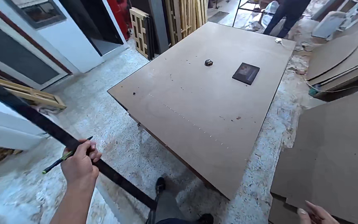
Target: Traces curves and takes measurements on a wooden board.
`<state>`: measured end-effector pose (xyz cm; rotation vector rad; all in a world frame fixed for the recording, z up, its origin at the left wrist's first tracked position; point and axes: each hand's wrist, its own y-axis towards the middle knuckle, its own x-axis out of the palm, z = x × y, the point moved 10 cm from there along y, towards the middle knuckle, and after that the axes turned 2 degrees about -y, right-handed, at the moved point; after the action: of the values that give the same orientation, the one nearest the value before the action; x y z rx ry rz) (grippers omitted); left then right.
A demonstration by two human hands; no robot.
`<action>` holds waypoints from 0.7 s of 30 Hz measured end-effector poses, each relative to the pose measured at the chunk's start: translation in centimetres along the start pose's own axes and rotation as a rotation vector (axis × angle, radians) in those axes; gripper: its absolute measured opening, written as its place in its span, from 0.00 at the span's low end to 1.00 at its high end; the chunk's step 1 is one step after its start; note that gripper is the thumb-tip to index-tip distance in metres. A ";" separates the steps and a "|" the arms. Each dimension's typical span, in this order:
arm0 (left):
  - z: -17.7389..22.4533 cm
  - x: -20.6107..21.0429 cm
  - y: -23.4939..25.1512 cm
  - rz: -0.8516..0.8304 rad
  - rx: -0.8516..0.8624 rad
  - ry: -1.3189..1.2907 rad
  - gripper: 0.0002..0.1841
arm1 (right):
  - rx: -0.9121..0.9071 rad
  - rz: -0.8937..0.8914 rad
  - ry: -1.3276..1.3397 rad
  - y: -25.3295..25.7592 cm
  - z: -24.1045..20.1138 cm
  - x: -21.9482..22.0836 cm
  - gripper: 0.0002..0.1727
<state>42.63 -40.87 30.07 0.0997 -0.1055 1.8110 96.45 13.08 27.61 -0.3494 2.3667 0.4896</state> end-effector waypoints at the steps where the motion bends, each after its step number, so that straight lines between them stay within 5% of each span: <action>1: 0.1 -0.6 -1.4 0.054 -0.021 0.026 0.05 | -0.004 -0.051 0.013 1.3 0.8 0.5 0.19; 8: -1.1 -1.9 -8.4 0.284 -0.052 0.126 0.06 | -0.087 -0.275 0.082 12.6 5.4 3.6 0.19; 14: -3.7 5.8 -11.7 0.311 -0.030 0.157 0.09 | -0.126 -0.397 0.051 20.0 8.8 3.3 0.18; 21: -4.2 11.2 -24.2 0.472 -0.002 0.190 0.15 | -0.221 -0.641 0.039 31.3 16.9 5.7 0.19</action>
<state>63.40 -23.79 27.78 -0.1090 0.0071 2.2804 90.27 47.69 19.91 -1.1756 2.0781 0.4298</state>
